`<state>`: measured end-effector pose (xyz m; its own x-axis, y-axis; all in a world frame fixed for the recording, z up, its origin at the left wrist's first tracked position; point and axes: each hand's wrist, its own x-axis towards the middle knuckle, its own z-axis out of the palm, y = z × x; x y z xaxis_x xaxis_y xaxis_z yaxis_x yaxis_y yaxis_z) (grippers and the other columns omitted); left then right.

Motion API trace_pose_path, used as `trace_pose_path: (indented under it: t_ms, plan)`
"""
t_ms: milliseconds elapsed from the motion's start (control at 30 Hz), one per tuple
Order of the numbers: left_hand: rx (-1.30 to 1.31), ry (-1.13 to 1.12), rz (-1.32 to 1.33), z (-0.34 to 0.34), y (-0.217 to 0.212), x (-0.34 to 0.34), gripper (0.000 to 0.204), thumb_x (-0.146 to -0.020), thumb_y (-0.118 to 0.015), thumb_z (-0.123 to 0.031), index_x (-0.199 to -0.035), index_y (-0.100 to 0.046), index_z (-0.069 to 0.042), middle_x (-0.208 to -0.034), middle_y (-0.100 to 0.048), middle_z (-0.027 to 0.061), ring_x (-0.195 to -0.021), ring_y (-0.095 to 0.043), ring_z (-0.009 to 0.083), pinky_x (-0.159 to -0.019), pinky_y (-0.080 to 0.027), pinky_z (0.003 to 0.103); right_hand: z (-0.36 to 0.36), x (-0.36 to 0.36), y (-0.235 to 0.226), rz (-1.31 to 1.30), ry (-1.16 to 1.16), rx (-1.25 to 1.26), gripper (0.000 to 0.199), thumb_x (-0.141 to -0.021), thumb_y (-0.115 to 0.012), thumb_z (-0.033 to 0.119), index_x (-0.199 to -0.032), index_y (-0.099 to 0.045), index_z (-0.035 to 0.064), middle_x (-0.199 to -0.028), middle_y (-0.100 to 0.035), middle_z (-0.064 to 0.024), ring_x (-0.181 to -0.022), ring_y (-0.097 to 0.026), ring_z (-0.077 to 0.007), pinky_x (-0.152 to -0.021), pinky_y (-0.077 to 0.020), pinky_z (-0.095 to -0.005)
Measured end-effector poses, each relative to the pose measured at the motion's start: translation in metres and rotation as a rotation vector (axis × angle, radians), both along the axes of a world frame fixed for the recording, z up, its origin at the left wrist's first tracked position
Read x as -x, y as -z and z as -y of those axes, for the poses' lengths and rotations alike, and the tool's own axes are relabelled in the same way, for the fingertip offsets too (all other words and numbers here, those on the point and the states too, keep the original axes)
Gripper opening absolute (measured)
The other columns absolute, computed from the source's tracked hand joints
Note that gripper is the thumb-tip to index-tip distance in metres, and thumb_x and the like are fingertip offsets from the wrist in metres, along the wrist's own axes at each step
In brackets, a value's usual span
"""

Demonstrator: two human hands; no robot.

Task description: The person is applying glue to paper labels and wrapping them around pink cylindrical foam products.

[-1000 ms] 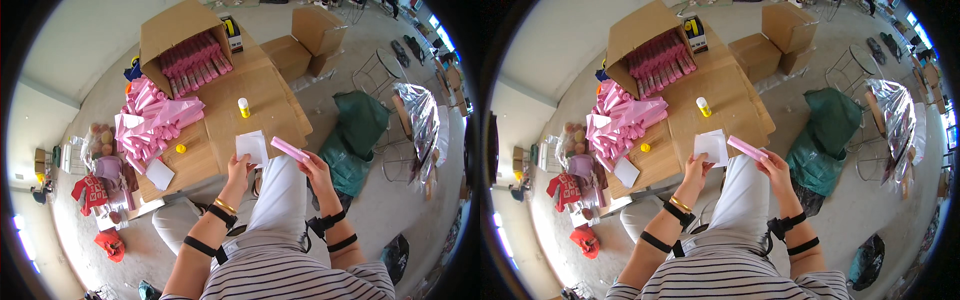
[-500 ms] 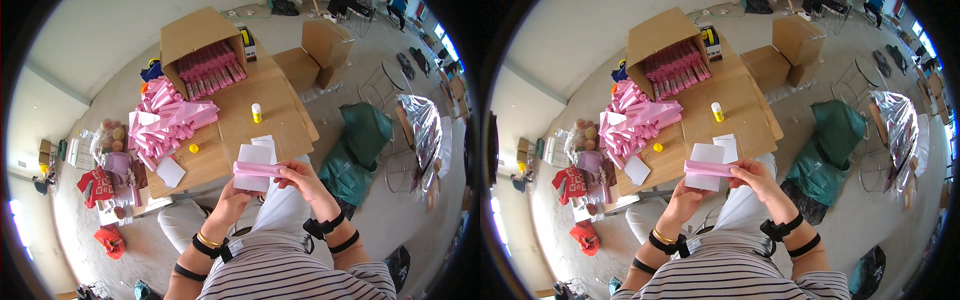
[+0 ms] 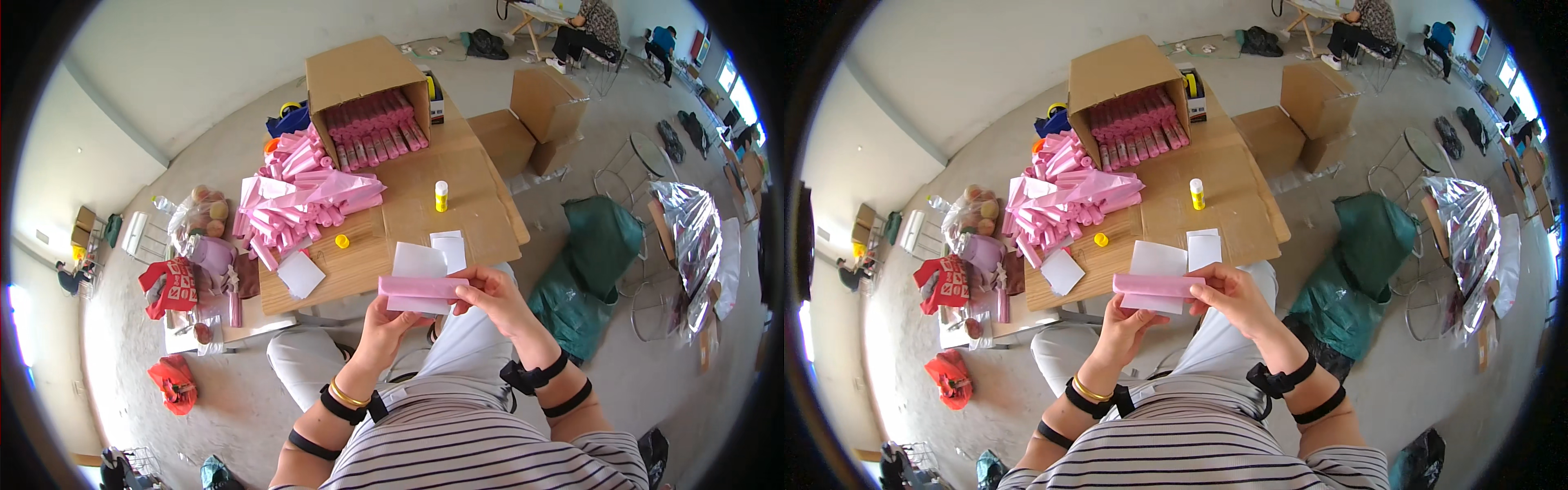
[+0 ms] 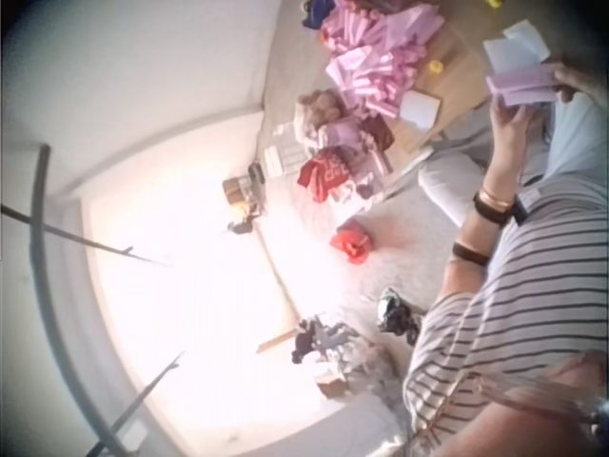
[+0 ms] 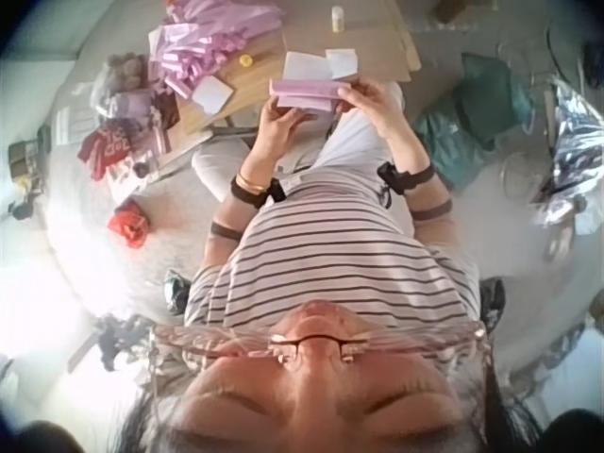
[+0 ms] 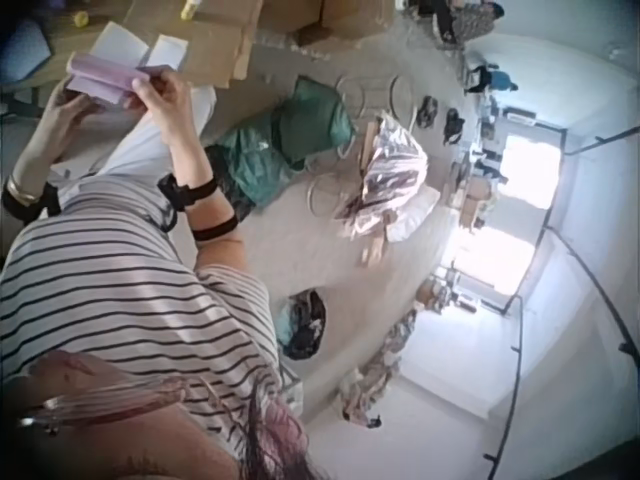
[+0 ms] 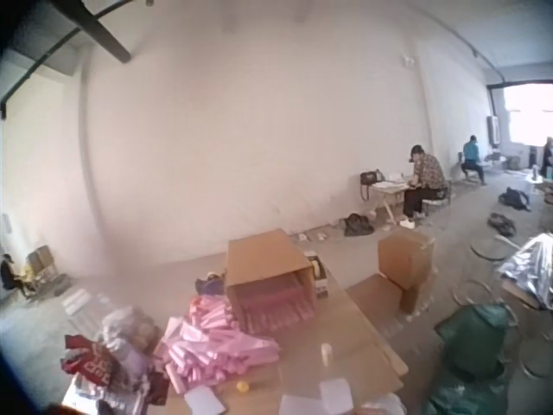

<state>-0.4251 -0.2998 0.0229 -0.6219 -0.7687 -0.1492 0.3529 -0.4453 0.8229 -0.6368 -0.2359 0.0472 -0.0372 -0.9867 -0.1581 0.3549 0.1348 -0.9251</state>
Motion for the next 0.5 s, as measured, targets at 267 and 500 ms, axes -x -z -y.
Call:
trace_pose_path:
  t_ms: [267,500]
  plan:
    - [0.088,-0.058,0.021,-0.008,-0.014,-0.005,0.031,-0.090,-0.065,-0.005,-0.119,-0.057,-0.004,-0.109,-0.066,0.0073,-0.097,-0.065,0.0172,-0.080,-0.058,0.033,-0.007,-0.013,-0.008,-0.066,0.069,0.123,0.030,-0.092,-0.066,0.014,-0.115,-0.059,-0.0040,-0.101,-0.067,-0.0101,-0.082,-0.066,-0.0131,-0.075,-0.0540,-0.0263]
    - [0.113,-0.050,-0.009,-0.016,-0.023,-0.007,0.036,-0.092,-0.065,-0.013,-0.125,-0.054,-0.002,-0.112,-0.065,0.0066,-0.103,-0.064,0.0169,-0.080,-0.057,0.032,-0.013,-0.020,-0.005,-0.302,0.155,0.308,0.031,-0.090,-0.065,0.005,-0.118,-0.057,-0.0058,-0.101,-0.066,-0.0119,-0.088,-0.068,-0.0174,-0.082,-0.0527,-0.0279]
